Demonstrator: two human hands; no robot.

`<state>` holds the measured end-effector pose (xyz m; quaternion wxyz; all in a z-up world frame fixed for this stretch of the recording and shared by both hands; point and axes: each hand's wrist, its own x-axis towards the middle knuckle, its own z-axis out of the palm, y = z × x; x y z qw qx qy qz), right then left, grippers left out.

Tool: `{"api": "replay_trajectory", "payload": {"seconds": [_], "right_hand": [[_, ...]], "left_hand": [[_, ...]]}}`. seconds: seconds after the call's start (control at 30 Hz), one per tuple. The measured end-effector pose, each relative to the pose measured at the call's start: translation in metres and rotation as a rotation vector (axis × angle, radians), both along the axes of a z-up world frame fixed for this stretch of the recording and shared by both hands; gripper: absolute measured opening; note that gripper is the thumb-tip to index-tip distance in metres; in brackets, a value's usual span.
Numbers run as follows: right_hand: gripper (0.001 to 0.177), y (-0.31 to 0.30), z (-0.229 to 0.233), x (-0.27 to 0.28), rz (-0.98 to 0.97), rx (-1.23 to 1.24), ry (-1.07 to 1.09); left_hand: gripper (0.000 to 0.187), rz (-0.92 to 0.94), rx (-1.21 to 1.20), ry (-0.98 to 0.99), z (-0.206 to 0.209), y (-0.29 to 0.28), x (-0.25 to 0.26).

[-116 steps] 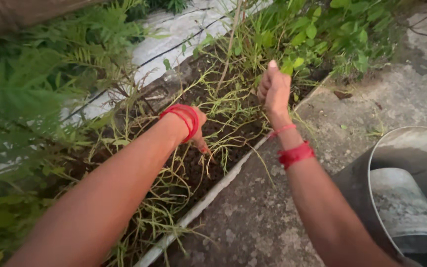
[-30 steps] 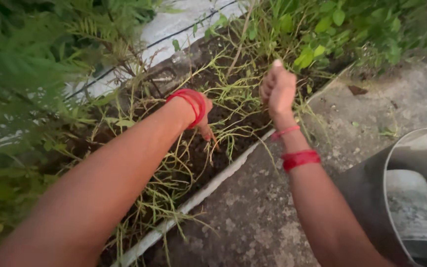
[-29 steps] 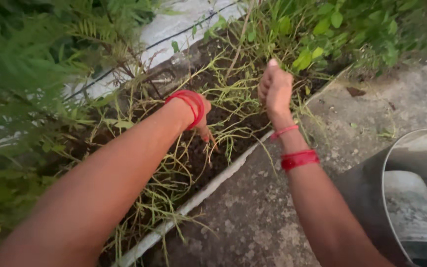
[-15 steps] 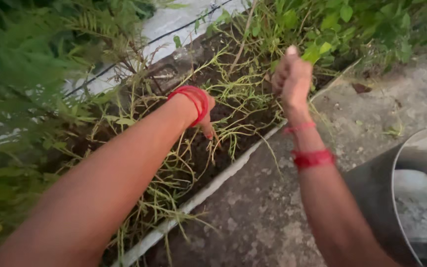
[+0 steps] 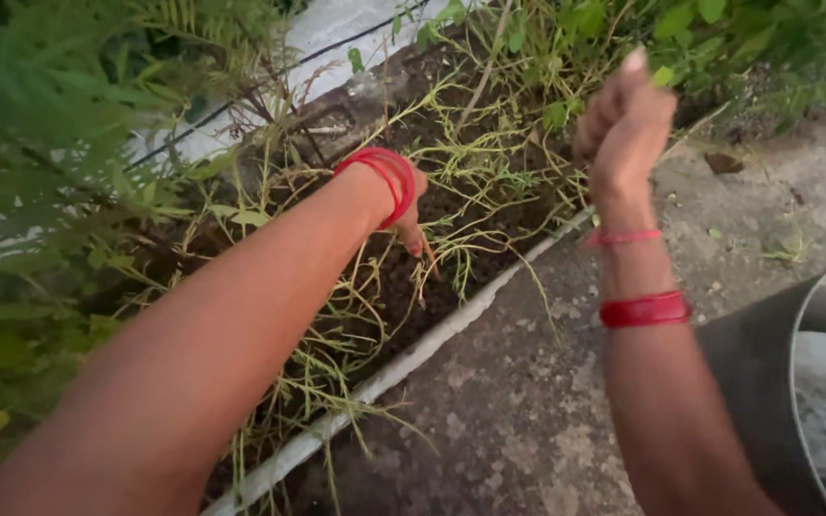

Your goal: The person removes weeds from a garden bed by hand. They pull the weeds from the soil and place them into a metal bucket.

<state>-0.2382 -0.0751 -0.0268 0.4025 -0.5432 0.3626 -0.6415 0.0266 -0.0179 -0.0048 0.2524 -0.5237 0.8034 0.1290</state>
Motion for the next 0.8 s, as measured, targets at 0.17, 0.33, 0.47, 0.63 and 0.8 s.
{"api": "replay_trajectory", "payload": {"seconds": [0.17,0.33,0.47,0.63,0.8], "right_hand": [[0.056,0.009,0.004,0.012,0.166,0.088,-0.142],[0.056,0.014,0.007,0.02,0.18,0.057,-0.113],[0.056,0.019,0.013,0.016,0.148,0.012,-0.243],[0.054,0.021,0.007,0.022,0.231,0.178,-0.289],[0.053,0.018,-0.007,0.024,0.159,0.023,-0.248]], "left_hand": [[0.086,0.013,-0.01,-0.004,0.003,0.0,0.0],[0.083,-0.011,-0.005,-0.021,0.003,0.0,-0.003],[0.083,0.004,0.0,-0.026,-0.002,-0.001,-0.004],[0.083,0.025,0.033,-0.042,0.006,0.001,-0.008],[0.08,-0.014,0.072,-0.05,0.009,0.0,-0.012]]}}
